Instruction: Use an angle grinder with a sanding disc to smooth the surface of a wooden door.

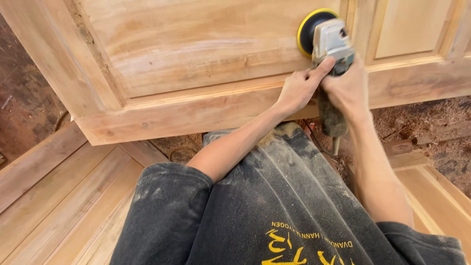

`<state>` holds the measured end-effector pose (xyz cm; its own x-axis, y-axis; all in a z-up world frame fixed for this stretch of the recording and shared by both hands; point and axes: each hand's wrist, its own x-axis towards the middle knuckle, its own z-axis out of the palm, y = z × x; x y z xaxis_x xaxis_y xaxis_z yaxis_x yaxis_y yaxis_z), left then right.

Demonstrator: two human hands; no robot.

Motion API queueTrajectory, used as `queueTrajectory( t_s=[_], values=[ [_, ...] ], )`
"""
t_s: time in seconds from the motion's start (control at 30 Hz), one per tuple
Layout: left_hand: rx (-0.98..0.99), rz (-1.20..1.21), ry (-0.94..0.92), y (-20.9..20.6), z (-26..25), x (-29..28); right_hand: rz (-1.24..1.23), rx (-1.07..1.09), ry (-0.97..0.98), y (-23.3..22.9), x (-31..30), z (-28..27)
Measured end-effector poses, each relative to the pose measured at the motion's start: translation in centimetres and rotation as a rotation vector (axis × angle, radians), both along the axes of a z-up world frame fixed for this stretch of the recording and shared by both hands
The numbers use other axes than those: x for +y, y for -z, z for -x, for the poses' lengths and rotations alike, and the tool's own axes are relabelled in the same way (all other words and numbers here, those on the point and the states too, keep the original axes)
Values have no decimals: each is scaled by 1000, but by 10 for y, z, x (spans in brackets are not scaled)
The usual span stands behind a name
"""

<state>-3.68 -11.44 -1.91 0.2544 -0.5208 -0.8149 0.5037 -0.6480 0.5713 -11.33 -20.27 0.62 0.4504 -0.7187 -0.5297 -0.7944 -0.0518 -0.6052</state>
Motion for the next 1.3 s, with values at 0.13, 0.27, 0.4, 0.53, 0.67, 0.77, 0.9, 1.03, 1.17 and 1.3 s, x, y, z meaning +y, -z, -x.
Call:
queueTrajectory(
  t_s=[0.13, 0.27, 0.4, 0.53, 0.67, 0.77, 0.9, 1.03, 1.17, 1.3],
  values=[
    [-73, 6, 60, -15, 4, 42, -20, 72, -14, -3, 29, -4],
    [-91, -115, -13, -30, -13, 66, -84, 139, -84, -4, 49, -21],
    [-85, -23, -32, -5, -9, 44, -47, 9, -33, -5, 37, -21],
    [-29, -61, 60, -11, -7, 12, 73, 28, -43, -4, 15, 0],
    [-62, -48, 67, -12, -9, 45, -10, 56, 46, -1, 44, -3],
    [-110, -101, 36, -7, -17, 92, -95, 117, -4, 1, 76, -25],
    [-124, -136, -138, 11, -25, 135, -210, 252, -188, -7, 90, -43],
    [-120, -170, -20, -15, -26, 101, -182, 247, -92, -5, 79, -30],
    [-146, -145, 85, 18, -17, 89, -197, 252, 54, -13, 60, -21],
    [-123, -125, 116, -15, -17, 56, -208, 228, 164, -13, 52, -9]
  ],
)
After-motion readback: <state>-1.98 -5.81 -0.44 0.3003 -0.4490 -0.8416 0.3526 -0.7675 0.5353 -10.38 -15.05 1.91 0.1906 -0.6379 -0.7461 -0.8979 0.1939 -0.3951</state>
